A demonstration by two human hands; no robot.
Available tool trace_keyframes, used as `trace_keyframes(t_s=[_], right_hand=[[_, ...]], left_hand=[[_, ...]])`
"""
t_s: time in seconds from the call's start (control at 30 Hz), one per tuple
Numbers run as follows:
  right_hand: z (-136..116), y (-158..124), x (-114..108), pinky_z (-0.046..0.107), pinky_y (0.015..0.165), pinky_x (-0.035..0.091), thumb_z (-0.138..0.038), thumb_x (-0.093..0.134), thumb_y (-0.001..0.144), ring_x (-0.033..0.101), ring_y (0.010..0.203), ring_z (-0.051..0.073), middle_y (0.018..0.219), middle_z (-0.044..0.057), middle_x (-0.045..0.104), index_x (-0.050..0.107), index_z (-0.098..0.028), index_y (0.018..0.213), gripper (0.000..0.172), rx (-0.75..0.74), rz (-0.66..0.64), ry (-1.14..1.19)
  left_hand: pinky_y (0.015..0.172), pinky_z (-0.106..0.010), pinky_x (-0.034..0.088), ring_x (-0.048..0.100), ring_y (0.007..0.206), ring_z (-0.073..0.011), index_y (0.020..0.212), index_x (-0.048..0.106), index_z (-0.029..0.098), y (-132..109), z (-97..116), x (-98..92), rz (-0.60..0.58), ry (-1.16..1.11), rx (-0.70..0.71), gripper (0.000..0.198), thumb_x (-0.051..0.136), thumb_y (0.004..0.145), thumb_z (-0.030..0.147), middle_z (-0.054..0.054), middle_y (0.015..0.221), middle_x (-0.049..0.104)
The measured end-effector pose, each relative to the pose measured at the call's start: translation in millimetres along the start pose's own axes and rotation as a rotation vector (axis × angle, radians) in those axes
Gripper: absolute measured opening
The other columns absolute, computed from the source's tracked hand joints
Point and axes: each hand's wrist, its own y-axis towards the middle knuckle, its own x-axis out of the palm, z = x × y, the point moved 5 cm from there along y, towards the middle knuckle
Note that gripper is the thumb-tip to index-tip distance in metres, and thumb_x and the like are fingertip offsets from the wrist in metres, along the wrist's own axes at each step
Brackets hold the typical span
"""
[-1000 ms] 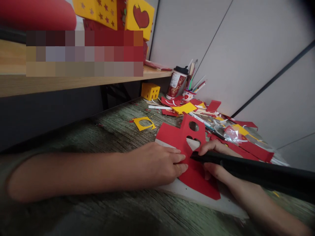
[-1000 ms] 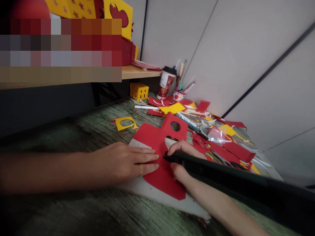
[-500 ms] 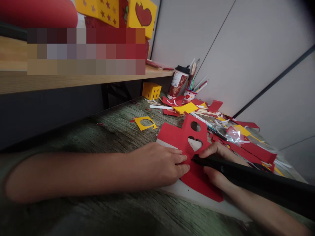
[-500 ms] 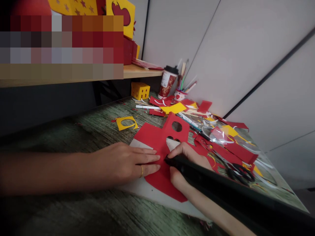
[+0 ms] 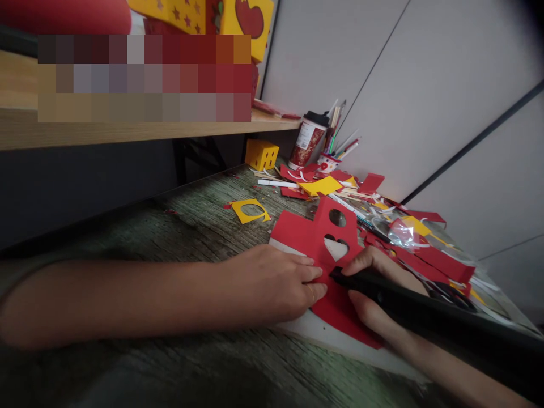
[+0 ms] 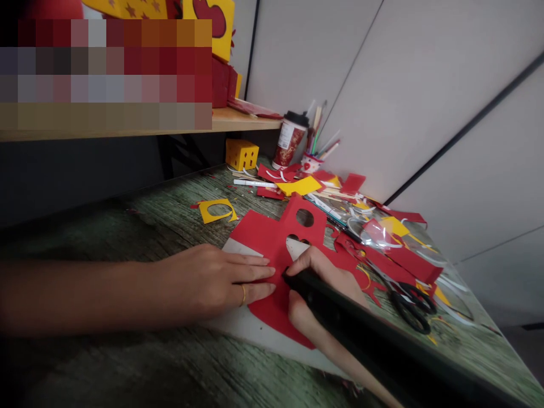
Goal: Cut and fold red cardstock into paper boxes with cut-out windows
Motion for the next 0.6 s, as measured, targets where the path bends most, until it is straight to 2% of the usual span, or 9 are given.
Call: trace_keyframes(t_s=[0.13, 0.3, 0.6], right_hand=[[0.9, -0.7, 3.1, 0.025, 0.044, 0.042, -0.011, 0.05, 0.061, 0.054, 0.048, 0.014, 0.058, -0.004, 0.058, 0.044, -0.025, 0.071, 0.017, -0.105, -0.102, -0.023], [2.9, 0.4, -0.7, 0.026, 0.044, 0.043, -0.012, 0.055, 0.061, 0.055, 0.048, 0.015, 0.059, -0.004, 0.058, 0.046, -0.025, 0.067, 0.017, -0.156, -0.004, -0.031], [2.4, -2.6, -1.7, 0.026, 0.043, 0.042, -0.013, 0.055, 0.062, 0.053, 0.046, 0.014, 0.057, -0.004, 0.056, 0.045, -0.026, 0.066, 0.016, -0.169, 0.008, -0.006]], left_hand=[[0.067, -0.033, 0.053, 0.059, 0.094, -0.0232, 0.105, 0.057, 0.014, 0.8, 0.4, -0.2, -0.01, -0.002, -0.007, 0.026, 0.042, 0.084, 0.013, -0.01, 0.108, 0.06], [0.065, -0.03, 0.052, 0.06, 0.092, -0.0219, 0.105, 0.057, 0.013, 0.9, 1.8, -1.7, -0.01, 0.019, -0.013, 0.026, 0.045, 0.082, 0.012, -0.01, 0.106, 0.061], [0.063, -0.028, 0.051, 0.06, 0.089, -0.0207, 0.105, 0.057, 0.013, 1.9, 3.5, -1.8, -0.033, 0.046, 0.004, 0.026, 0.046, 0.081, 0.012, -0.01, 0.107, 0.061]])
